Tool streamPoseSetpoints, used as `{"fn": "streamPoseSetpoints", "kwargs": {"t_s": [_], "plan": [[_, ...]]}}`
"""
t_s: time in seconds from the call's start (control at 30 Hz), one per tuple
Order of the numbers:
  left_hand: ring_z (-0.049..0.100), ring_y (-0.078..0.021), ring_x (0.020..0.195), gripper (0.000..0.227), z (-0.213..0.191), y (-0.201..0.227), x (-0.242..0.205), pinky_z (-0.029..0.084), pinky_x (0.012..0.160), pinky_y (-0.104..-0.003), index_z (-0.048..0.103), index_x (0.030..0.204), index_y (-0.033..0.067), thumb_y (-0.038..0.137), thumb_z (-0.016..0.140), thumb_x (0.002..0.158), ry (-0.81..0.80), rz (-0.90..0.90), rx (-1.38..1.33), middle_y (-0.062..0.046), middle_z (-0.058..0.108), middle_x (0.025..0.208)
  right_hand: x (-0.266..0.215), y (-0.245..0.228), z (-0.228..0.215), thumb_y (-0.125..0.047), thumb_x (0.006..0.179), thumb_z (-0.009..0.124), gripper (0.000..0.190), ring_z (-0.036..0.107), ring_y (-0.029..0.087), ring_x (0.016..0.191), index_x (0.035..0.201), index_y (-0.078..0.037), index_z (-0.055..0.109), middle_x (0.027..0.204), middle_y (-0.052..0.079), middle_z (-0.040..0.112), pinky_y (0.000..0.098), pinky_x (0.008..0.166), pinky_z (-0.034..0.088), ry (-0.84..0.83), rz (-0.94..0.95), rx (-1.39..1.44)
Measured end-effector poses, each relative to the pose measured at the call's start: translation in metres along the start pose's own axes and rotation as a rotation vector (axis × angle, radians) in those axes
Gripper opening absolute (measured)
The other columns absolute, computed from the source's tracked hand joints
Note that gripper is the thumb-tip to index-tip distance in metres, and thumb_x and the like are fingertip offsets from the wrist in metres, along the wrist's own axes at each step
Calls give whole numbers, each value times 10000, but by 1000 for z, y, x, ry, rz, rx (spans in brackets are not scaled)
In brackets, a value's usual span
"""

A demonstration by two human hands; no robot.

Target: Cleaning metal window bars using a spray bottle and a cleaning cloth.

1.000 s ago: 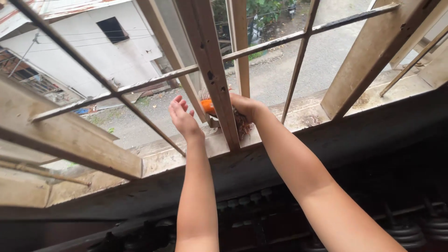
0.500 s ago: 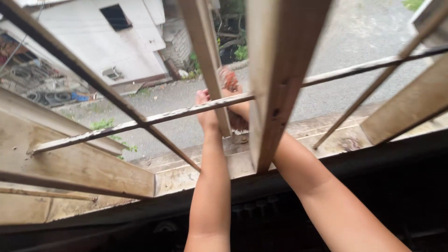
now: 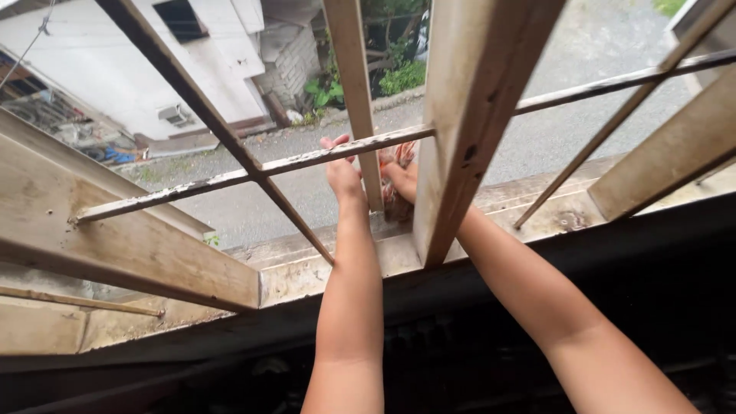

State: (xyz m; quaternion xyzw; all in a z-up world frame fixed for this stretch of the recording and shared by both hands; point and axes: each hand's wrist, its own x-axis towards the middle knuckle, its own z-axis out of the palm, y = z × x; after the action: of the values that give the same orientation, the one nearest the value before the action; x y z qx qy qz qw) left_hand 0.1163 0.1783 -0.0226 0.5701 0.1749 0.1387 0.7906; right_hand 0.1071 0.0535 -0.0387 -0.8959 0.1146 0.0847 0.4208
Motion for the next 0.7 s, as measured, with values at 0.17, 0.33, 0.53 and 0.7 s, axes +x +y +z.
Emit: {"fn": "streamPoseSetpoints", "kwargs": {"t_s": [0.17,0.33,0.53,0.7], "plan": [[577,-148,980,585,-10,-11,9,504,649,-238,661,1335,165,618,447,1032,123,93,25,-71,649,1190,-51,-22,-28,-689,756,503,861,360,350,1412,1354,-73,572,1465,176,443,447,1250,118,-96,1,44],[538,-174,1018,460,-12,-9,0,479,758,-263,697,1174,168,541,455,1054,87,215,35,-61,614,1130,-79,-29,-51,-442,853,477,516,390,300,1242,1188,-64,581,1248,125,444,422,1139,219,-101,-208,348],[510,-177,1024,397,-24,47,-150,458,880,-304,654,1154,91,404,415,1105,75,359,30,-82,582,1096,-148,21,-81,-113,982,446,160,429,233,1016,966,-51,592,959,56,444,386,991,353,-135,-484,747],[617,-171,1005,246,-42,29,-194,523,928,-327,664,1052,43,166,459,1110,-8,677,-129,-110,681,1023,-162,69,-65,-299,1003,471,504,585,271,1239,1436,-50,530,1419,161,599,420,1117,445,-251,-512,1575]]}}
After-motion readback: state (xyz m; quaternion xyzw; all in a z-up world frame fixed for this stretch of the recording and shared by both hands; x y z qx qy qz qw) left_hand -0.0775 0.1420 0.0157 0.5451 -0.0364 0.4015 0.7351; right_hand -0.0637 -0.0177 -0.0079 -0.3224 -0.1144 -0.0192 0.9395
